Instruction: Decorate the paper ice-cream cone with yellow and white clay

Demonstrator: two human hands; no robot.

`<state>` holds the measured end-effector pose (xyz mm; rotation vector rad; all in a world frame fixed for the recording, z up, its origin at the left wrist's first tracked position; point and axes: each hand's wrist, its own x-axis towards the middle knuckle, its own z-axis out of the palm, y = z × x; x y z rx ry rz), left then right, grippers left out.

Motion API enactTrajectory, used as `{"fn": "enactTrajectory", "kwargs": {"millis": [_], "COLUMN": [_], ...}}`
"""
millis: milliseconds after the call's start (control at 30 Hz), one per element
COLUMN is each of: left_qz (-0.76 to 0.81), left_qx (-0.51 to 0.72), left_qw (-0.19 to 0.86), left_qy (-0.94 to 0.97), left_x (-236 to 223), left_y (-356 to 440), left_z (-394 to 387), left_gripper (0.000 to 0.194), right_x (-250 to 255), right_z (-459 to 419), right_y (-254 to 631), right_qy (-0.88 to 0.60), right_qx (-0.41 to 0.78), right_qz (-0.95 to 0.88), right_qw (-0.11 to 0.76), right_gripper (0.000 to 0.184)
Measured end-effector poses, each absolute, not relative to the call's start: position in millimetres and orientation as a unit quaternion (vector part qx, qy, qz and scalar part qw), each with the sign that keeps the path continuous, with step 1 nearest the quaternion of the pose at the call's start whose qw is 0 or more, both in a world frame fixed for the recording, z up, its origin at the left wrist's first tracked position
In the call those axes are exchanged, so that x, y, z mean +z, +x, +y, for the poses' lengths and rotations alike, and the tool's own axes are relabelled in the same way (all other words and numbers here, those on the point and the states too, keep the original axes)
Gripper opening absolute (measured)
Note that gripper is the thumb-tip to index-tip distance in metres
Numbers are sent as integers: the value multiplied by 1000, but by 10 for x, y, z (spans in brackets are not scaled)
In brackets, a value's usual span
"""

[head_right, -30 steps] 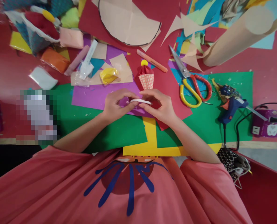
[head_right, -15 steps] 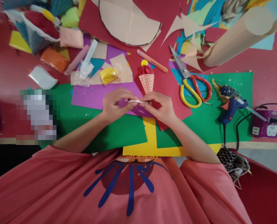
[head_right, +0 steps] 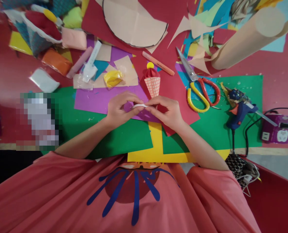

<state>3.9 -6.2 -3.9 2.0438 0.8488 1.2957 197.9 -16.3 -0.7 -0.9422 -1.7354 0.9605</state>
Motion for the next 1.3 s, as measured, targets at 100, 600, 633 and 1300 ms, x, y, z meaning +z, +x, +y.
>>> {"fn": "enactTrajectory", "kwargs": {"millis": [100,600,633,1300], "left_qz": [342,343,343,301], "left_qx": [474,475,478,507], "left_qw": [295,296,304,306], "left_qy": [756,754,749,748], "left_x": [-35,-29,-30,-52], "left_y": [37,27,29,42], "left_z": [-75,-75,-76,-84], "left_gripper": [14,10,10,8], "right_x": [10,11,14,-17], "right_z": [-146,-182,-179,-164], "right_y": [1983,1985,1984,1980], "right_qy": [-375,-394,-393,-361], "right_qx": [371,382,377,367], "right_qz": [-703,-705,-706,-711], "right_qw": [477,449,454,479], "right_gripper": [11,11,11,11]}}
